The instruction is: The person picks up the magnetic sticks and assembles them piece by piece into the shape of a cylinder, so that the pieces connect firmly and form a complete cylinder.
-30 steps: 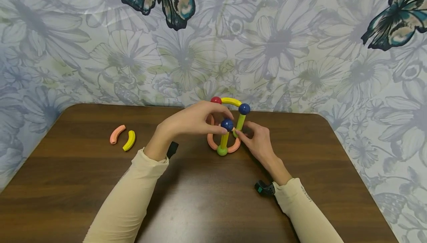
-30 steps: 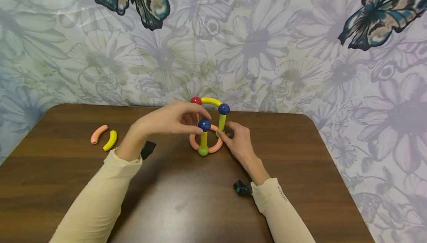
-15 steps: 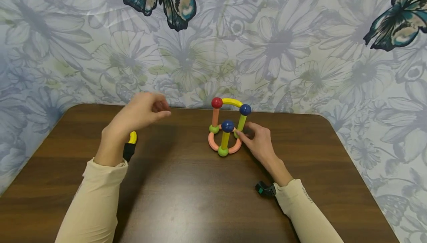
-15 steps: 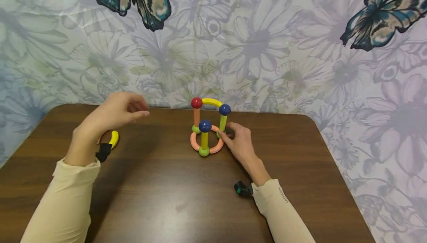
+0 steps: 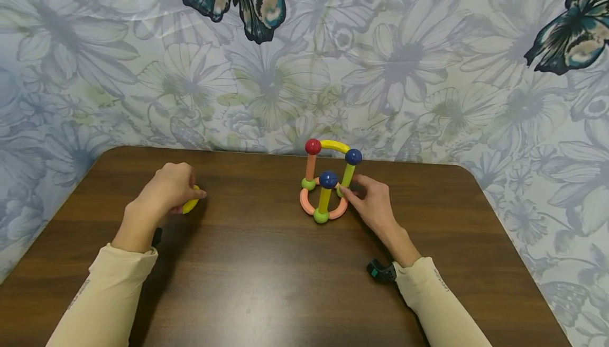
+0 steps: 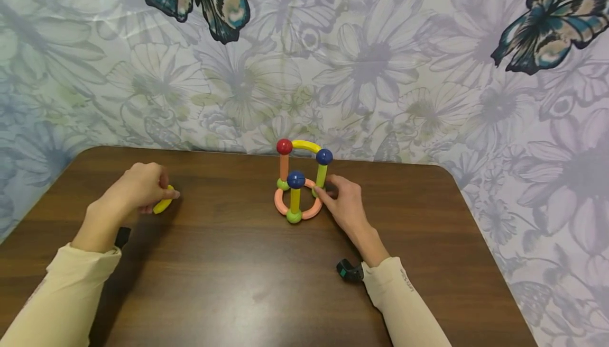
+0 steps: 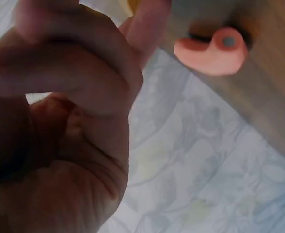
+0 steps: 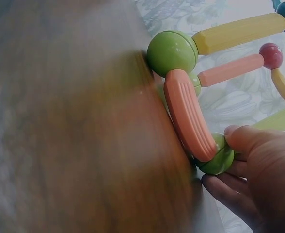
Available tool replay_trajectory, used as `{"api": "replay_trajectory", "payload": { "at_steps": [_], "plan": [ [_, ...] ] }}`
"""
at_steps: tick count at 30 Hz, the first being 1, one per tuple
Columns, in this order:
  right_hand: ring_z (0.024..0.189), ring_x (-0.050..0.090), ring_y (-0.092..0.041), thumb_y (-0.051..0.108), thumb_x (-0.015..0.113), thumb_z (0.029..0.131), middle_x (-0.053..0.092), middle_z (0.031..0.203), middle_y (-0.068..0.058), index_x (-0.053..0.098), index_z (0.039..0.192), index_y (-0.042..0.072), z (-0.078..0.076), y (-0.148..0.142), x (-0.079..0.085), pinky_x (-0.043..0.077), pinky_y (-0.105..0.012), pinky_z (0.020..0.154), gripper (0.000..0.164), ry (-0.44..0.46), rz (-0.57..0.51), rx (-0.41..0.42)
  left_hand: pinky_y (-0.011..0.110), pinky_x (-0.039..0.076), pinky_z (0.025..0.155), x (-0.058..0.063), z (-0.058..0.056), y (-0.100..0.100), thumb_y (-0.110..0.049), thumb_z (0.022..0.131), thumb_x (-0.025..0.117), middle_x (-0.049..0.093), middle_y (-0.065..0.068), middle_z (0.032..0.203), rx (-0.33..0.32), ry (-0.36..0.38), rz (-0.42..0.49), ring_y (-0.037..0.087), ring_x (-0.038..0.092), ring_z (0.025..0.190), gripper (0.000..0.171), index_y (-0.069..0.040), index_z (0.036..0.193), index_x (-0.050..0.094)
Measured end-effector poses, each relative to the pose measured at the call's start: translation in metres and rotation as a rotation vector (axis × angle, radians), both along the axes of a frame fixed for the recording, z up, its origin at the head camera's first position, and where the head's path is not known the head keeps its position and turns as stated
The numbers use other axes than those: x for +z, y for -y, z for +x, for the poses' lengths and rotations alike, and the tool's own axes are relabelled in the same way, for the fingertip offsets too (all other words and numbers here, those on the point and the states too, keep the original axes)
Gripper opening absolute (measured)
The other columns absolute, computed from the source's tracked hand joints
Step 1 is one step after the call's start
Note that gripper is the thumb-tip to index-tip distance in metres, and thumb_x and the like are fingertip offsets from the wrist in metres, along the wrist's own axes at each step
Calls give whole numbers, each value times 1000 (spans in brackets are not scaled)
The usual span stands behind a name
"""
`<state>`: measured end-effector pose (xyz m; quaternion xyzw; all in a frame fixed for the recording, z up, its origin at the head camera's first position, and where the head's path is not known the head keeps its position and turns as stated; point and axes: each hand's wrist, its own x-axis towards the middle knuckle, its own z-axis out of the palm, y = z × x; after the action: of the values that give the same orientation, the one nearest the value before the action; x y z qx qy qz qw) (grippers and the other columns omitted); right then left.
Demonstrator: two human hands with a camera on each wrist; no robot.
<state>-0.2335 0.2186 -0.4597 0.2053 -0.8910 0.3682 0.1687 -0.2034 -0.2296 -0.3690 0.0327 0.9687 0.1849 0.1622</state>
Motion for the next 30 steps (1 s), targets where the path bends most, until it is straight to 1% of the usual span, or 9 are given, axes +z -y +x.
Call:
{"api": "replay_trajectory", "payload": {
  "at_steps": [4,7,9,11,15,19,22,27,30],
  "plan": [
    [80,78,-25,21,82,94,79,99,-11,77,107,6,-1,0,-1,64,-42,71,21,3,-6,-1,31,54,48,-8,-2,-3,-10,89,81,62,11,66,-19,18,26,18,62,47,23,2,86,61],
    [79,78,-24,21,82,94,79,100,-11,77,107,6,-1,-1,-2,64,-42,71,21,3,-11,-1,32,52,50,-11,-3,-8,-7,87,82,61,10,72,-68,7,21,19,62,54,22,0,87,61],
    [80,78,-24,22,82,94,79,100,-11,77,107,6,-2,-1,-2,64,-42,71,21,3,-13,-1,33,50,54,-15,-5,-14,-8,86,84,62,7,72,-113,-61,17,19,60,59,20,-3,84,65],
    [80,78,-24,22,82,94,79,100,-10,77,107,7,-2,-1,-2,64,-42,72,21,1,-12,-3,37,51,61,-16,-6,-22,-8,85,86,65,4,77,-176,-156,26,20,61,66,16,-6,85,70],
    [81,78,-24,22,83,94,79,100,-10,77,108,7,-2,-2,-2,64,-42,73,21,9,-9,-10,42,56,70,-16,-7,-44,-6,85,85,75,3,89,-289,-318,130,18,69,76,12,-8,93,77],
    [81,78,-24,22,83,94,79,100,-10,77,108,7,-1,-1,-1,64,-43,73,22,15,-4,-17,33,55,66,-7,-3,-79,-2,85,84,74,1,95,-387,-457,239,12,66,73,19,-9,101,78],
    [81,77,-23,23,83,94,80,100,-9,77,109,7,-1,-1,-1,63,-43,74,23,19,0,-13,29,51,63,3,2,-107,-1,84,83,71,-1,95,-465,-597,274,10,61,70,21,-9,102,77],
    [82,75,-22,24,82,94,80,100,-8,77,109,7,-1,0,-3,62,-44,74,23,18,6,-17,29,54,64,18,7,-144,3,81,82,69,0,95,-568,-792,277,12,62,71,22,-9,99,76],
    [82,75,-22,25,82,94,80,100,-8,78,108,7,-1,0,-2,62,-43,74,23,15,12,-23,30,55,67,23,6,-156,5,80,83,67,0,95,-618,-840,260,13,62,75,25,-9,99,76]
  ]
}}
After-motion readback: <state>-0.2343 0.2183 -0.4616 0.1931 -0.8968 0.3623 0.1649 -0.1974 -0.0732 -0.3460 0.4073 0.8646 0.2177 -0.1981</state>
